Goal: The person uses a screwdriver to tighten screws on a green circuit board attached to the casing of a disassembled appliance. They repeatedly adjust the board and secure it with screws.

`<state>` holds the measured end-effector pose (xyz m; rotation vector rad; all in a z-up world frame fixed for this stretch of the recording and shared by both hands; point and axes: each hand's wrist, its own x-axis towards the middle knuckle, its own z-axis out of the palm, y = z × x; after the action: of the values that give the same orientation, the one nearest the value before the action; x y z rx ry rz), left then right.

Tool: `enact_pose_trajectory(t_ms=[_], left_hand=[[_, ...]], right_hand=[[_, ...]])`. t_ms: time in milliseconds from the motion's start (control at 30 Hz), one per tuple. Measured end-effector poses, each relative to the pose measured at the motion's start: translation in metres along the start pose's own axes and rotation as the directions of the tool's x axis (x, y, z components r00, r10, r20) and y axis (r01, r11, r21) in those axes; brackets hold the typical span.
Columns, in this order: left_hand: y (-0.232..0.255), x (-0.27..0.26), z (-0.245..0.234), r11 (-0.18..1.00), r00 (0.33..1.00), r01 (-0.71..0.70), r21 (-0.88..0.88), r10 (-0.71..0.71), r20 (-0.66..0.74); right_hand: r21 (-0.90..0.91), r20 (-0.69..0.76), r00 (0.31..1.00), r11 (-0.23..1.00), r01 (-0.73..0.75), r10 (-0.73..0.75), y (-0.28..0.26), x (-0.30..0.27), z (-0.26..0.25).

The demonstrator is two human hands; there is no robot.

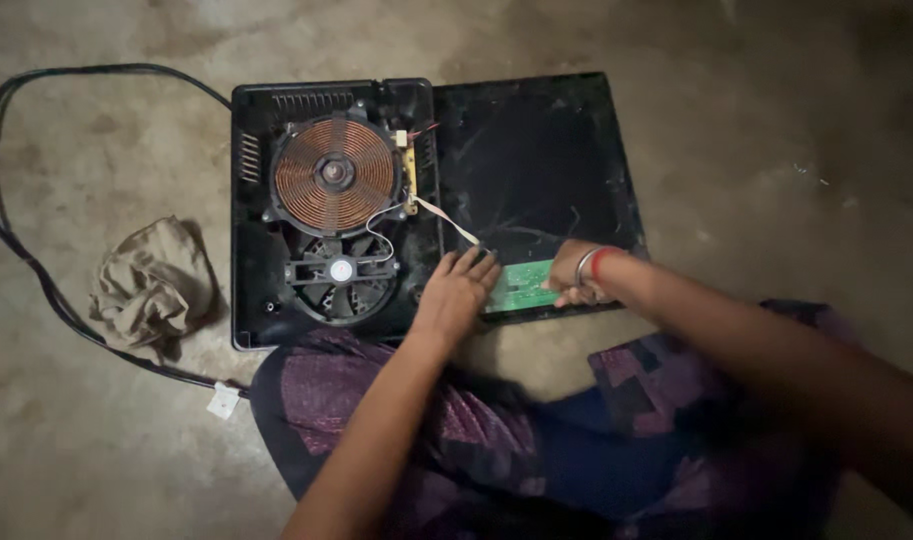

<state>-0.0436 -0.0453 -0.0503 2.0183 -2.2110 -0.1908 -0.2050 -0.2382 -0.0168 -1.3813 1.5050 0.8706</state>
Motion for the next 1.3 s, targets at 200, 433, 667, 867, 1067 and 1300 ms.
enact_pose_trajectory(t_ms=[200, 433, 667, 867, 1067, 1300], left_hand=[[0.002, 0.015, 0.013, 0.998, 0.997, -0.054, 0.041, 0.056, -0.053], [0.007, 0.017, 0.024, 1.000, 0.991, -0.011, 0.026, 0.014, -0.133], [0.007, 0.026, 0.029, 0.999, 0.995, 0.003, -0.033, -0.006, -0.095], [0.009, 0.022, 0.003, 0.989, 0.991, -0.015, -0.145, -0.005, -0.137], [0.001, 0.021, -0.013, 0.987, 0.971, 0.022, -0.157, -0.059, -0.233], [-0.002, 0.019, -0.004, 0.992, 0.959, 0.013, -0.127, -0.049, -0.279]], right_hand=[[-0.067, -0.256, 0.955, 0.988, 0.136, -0.149, -0.005, -0.046, 0.011], [-0.088, -0.140, 0.988, 0.995, 0.046, -0.058, -0.023, -0.019, -0.003], [-0.593, -0.219, 0.949, 0.803, 0.056, -0.228, -0.033, -0.042, 0.001], [-0.807, -0.222, 0.880, 0.586, 0.075, -0.420, -0.045, -0.076, 0.020], [-0.979, 0.065, 0.824, 0.125, 0.162, -0.562, -0.052, -0.115, 0.037], [-0.889, 0.403, 0.714, -0.430, 0.157, -0.572, -0.012, -0.100, 0.050]])
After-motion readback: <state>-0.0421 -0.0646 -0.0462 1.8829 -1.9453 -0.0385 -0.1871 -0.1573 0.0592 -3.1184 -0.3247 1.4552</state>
